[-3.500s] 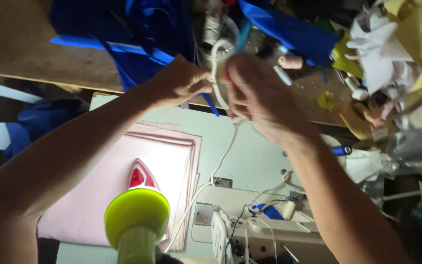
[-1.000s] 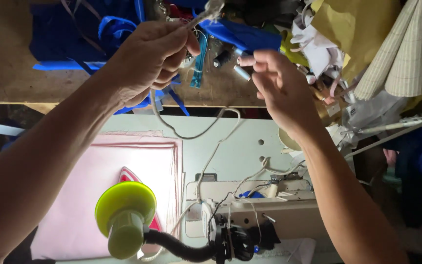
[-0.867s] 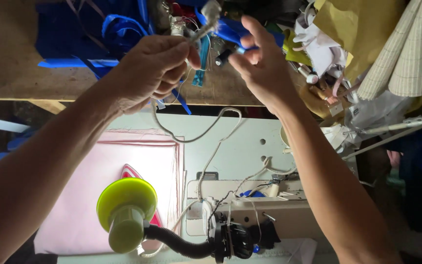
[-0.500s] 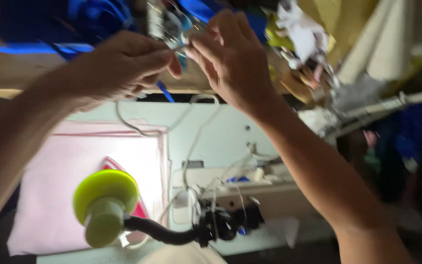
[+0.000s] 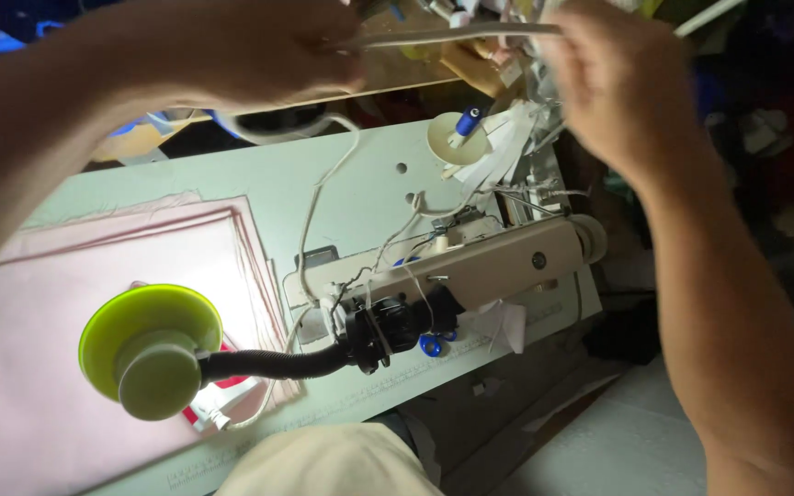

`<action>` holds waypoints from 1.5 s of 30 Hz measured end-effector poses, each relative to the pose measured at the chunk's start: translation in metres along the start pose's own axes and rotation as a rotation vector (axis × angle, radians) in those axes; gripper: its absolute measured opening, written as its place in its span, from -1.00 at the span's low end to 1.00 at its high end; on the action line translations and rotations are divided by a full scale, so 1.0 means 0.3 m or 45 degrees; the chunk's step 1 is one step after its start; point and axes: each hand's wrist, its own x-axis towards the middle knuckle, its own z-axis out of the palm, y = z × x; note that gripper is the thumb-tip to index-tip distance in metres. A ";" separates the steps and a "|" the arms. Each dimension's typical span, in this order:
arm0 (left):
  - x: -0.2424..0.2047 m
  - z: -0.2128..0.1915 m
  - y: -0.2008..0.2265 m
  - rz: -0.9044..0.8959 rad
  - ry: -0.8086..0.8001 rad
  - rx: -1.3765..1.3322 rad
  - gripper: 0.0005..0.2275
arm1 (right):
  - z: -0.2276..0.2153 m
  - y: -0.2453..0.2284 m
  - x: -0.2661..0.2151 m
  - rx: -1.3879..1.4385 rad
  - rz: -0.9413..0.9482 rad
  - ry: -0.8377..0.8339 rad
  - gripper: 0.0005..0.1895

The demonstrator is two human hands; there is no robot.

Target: Ironing and smoothing different pieces of fabric on a work table in a sewing factory

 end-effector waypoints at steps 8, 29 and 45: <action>0.041 0.058 -0.149 -0.193 -0.130 0.091 -0.64 | 0.088 0.427 -0.604 -0.133 0.387 -0.036 -0.88; 0.152 0.246 0.226 -0.233 -0.382 0.248 -0.49 | 0.526 0.635 -1.082 0.161 0.973 -0.033 -0.77; 1.520 1.389 0.791 0.068 0.078 -0.060 -0.93 | 0.975 0.877 -1.226 -0.219 0.965 -0.611 -0.77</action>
